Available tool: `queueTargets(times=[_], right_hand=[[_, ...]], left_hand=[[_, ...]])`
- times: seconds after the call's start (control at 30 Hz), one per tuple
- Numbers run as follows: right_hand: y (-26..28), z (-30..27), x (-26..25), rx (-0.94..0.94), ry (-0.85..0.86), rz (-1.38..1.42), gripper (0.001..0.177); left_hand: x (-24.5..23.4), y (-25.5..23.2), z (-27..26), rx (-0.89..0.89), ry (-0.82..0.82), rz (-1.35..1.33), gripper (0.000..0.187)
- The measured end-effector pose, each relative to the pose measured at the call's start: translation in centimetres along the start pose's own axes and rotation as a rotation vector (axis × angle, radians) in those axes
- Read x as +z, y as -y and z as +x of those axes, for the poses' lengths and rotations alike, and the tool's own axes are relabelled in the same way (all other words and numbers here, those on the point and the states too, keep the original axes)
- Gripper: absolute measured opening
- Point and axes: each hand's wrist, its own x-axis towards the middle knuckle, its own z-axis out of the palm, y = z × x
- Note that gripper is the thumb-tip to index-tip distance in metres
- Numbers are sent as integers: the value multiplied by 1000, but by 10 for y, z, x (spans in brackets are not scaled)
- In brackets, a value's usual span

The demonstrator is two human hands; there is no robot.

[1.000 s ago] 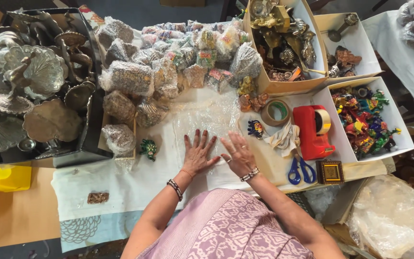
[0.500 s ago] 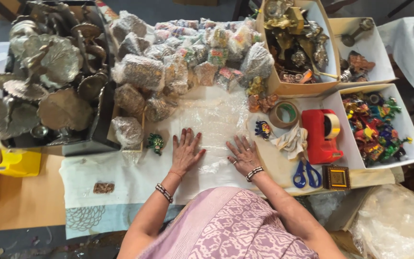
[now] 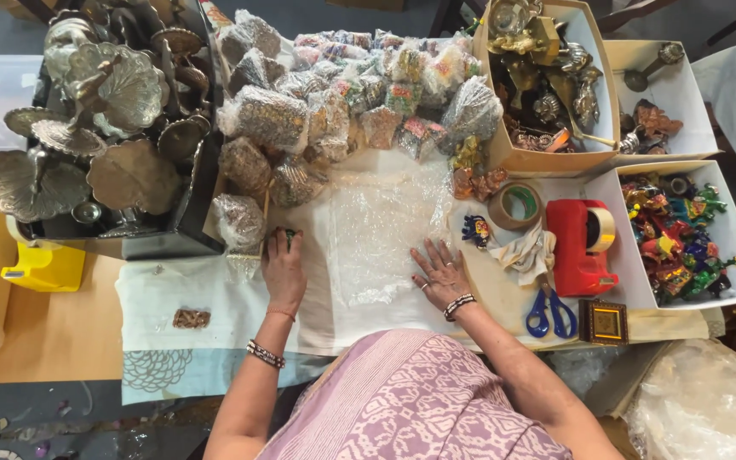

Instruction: The person cleans decorative metal items by hand using a white cloth.

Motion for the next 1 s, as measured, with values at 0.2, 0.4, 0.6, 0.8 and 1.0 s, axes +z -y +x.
queueTargets(times=[0.2, 0.4, 0.6, 0.8, 1.0], right_hand=[[-2, 2, 3, -8, 6, 19, 66], [0, 1, 0, 8, 6, 3, 66], [2, -1, -4, 10, -11, 45, 64], [1, -8, 2, 28, -33, 86, 63], [0, -8, 10, 8, -109, 35, 65]], left_hand=[[10, -25, 14, -84, 133, -112, 55], [27, -90, -5, 359, 190, -107, 70], [24, -112, -24, 470, 468, -119, 78], [32, -95, -29, 547, 341, -170, 76], [24, -112, -4, 480, 301, -215, 71]])
